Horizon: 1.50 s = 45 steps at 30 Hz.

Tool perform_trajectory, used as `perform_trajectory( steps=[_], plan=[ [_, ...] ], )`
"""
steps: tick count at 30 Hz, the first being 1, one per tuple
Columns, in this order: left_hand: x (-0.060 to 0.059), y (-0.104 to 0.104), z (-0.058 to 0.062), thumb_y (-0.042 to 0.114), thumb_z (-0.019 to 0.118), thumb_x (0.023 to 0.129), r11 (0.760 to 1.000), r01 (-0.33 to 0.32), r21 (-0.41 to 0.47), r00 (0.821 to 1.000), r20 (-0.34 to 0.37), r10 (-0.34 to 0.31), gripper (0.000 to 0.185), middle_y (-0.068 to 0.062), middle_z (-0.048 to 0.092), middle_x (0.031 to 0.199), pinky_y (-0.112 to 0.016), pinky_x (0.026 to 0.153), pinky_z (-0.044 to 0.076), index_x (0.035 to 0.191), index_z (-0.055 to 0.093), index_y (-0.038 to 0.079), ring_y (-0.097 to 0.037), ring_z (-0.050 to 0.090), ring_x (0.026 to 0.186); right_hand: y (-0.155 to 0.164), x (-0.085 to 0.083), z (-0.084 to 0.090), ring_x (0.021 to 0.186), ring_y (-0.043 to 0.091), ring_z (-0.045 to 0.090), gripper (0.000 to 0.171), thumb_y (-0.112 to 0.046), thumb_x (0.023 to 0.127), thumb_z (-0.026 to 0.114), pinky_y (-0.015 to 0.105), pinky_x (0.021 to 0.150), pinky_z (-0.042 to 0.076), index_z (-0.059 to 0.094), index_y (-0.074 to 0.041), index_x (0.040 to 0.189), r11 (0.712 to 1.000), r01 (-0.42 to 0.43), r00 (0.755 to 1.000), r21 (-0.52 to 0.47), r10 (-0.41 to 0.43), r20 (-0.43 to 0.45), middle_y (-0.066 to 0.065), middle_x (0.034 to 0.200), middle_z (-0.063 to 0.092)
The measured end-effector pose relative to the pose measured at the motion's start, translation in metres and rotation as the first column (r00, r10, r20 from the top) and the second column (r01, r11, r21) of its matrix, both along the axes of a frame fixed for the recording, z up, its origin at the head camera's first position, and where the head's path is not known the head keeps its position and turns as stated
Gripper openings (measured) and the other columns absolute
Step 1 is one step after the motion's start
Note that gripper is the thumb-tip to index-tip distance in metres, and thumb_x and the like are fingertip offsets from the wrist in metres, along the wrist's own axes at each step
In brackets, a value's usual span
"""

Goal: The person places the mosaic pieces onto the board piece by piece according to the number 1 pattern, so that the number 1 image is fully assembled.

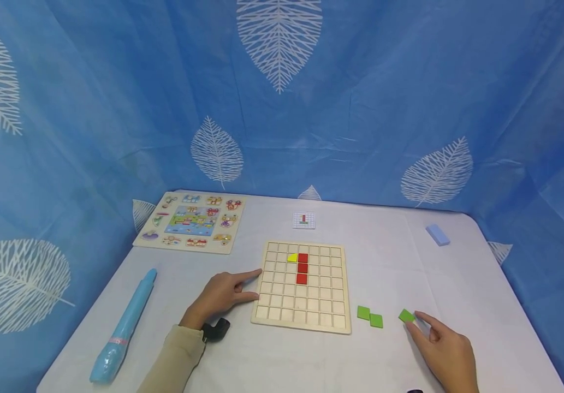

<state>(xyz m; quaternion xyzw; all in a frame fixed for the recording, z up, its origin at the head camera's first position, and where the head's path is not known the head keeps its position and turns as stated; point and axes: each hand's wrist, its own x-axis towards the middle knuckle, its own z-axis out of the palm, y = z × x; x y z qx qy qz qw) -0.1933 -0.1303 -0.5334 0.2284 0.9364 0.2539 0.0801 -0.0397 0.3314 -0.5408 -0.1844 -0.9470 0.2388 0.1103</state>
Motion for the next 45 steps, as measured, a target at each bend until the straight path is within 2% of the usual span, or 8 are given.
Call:
perform_trajectory(
  steps=[10, 22, 34, 45],
  plan=[
    [0.001, -0.001, -0.002, 0.055, 0.076, 0.085, 1.000, -0.005, 0.011, 1.000, 0.010, 0.005, 0.066, 0.011, 0.041, 0.059, -0.025, 0.054, 0.028, 0.145, 0.060, 0.031, -0.005, 0.032, 0.053, -0.001, -0.002, 0.001, 0.052, 0.019, 0.034, 0.045, -0.027, 0.087, 0.082, 0.032, 0.051, 0.027, 0.072, 0.005, 0.117, 1.000, 0.000, 0.998, 0.014, -0.001, 0.055, 0.001, 0.055, 0.039],
    [0.001, -0.001, -0.002, 0.054, 0.077, 0.086, 1.000, -0.006, 0.025, 1.000, 0.028, 0.005, 0.066, 0.011, 0.041, 0.058, -0.025, 0.054, 0.028, 0.145, 0.060, 0.031, -0.005, 0.032, 0.053, -0.002, -0.002, -0.002, 0.051, 0.019, 0.035, 0.040, -0.023, 0.087, 0.082, 0.031, 0.050, 0.028, 0.073, 0.004, 0.115, 1.000, 0.003, 0.999, 0.029, -0.004, 0.043, 0.001, 0.055, 0.039],
    [0.001, -0.001, -0.002, 0.054, 0.077, 0.085, 1.000, -0.009, 0.026, 1.000, 0.030, 0.008, 0.066, 0.011, 0.042, 0.059, -0.025, 0.054, 0.029, 0.145, 0.060, 0.032, -0.005, 0.033, 0.053, -0.006, -0.002, -0.001, 0.048, 0.017, 0.032, 0.036, -0.022, 0.087, 0.081, 0.031, 0.048, 0.027, 0.074, 0.003, 0.113, 0.999, 0.004, 1.000, 0.032, -0.004, -0.015, 0.000, 0.053, 0.038],
    [-0.001, -0.001, 0.000, 0.055, 0.077, 0.085, 1.000, -0.007, 0.018, 1.000, 0.025, 0.007, 0.066, 0.011, 0.043, 0.059, -0.025, 0.054, 0.029, 0.145, 0.060, 0.032, -0.005, 0.033, 0.053, -0.015, -0.006, -0.002, 0.044, 0.010, 0.027, 0.035, -0.021, 0.083, 0.086, 0.028, 0.044, 0.026, 0.077, -0.003, 0.112, 0.993, -0.106, 0.984, 0.050, 0.112, -0.142, -0.006, 0.052, 0.037]
  ],
)
